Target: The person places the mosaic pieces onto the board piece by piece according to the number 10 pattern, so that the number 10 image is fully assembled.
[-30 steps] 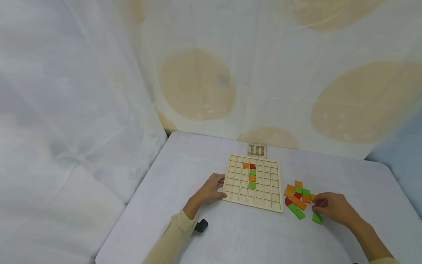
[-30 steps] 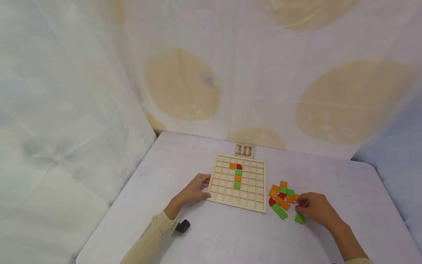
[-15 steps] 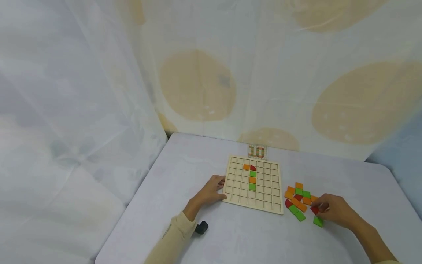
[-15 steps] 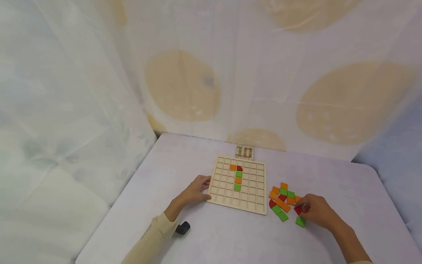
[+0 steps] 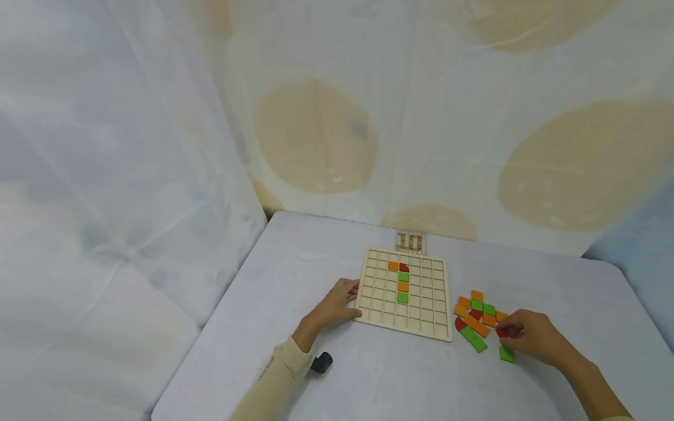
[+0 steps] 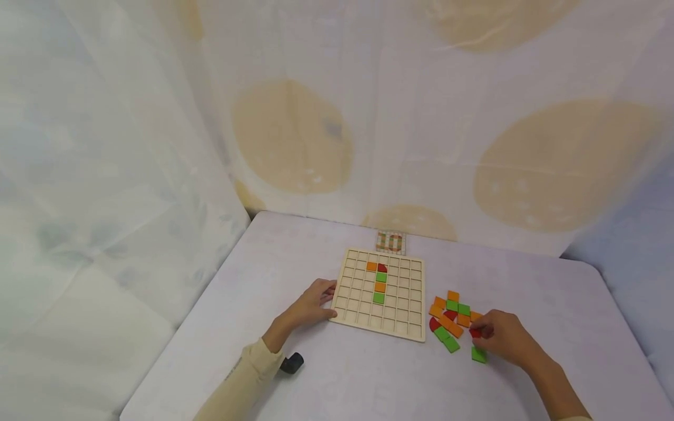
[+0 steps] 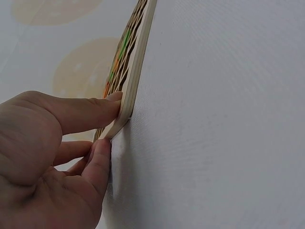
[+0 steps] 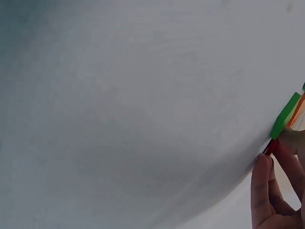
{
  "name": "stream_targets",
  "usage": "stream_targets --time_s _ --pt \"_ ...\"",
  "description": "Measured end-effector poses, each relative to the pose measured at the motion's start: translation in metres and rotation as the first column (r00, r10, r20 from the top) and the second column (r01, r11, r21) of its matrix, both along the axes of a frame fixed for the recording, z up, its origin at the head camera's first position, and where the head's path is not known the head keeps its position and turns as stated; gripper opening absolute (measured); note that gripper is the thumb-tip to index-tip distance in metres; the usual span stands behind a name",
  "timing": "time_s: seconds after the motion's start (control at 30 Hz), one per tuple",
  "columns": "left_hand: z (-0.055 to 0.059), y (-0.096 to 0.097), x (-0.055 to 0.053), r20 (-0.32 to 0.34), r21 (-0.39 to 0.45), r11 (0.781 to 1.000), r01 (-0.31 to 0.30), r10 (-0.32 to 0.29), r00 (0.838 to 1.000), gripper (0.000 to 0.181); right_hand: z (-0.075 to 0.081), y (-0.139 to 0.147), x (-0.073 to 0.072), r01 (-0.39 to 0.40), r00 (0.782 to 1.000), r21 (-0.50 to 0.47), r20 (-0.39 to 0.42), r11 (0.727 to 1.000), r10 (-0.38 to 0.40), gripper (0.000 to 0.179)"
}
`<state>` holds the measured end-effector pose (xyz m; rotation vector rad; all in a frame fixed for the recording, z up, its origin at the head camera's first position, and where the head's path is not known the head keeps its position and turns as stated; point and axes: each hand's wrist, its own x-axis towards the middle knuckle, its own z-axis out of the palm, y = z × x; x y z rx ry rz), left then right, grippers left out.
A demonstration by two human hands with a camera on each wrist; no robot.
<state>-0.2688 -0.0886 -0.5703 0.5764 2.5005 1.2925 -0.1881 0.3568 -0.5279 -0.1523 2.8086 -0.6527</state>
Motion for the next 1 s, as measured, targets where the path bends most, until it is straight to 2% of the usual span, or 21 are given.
stream_targets --time_s 0.1,0.2,0.33,0.43,0.7,0.87,1.0 --pt "0.0 0.0 0.0 -0.005 -0.015 1.0 0.002 -0.002 1.0 0.079 0.003 -0.002 0.001 -0.005 0.999 -0.008 -0.038 1.0 0.005 0.033" --pt "0.001 0.0 0.0 -0.006 -0.022 1.0 0.002 -0.002 1.0 0.079 0.006 -0.008 -0.001 -0.021 0.993 -0.041 -0.113 0.999 0.016 0.029" --pt "0.001 0.0 0.0 0.003 -0.017 1.0 -0.003 0.003 1.0 0.079 0.008 -0.027 -0.009 -0.06 0.973 -0.089 -0.229 0.994 0.039 0.026" --pt "0.0 0.001 0.0 0.007 -0.013 1.0 -0.003 0.003 1.0 0.079 0.009 -0.048 -0.017 -0.075 0.963 -0.133 -0.266 0.988 0.037 0.026" --pt "0.005 0.002 0.0 0.005 -0.027 1.0 -0.007 0.007 1.0 0.078 0.012 -0.11 -0.038 -0.152 0.959 -0.227 -0.27 0.962 0.088 0.026" --pt "0.007 0.002 -0.001 0.005 -0.032 0.999 -0.009 0.009 1.0 0.078 0.007 -0.143 -0.046 -0.189 0.959 -0.231 -0.252 0.954 0.129 0.023" --pt "0.005 0.002 -0.001 0.009 -0.033 0.999 -0.002 0.002 1.0 0.079 0.002 -0.164 -0.051 -0.201 0.962 -0.193 -0.223 0.96 0.156 0.02"
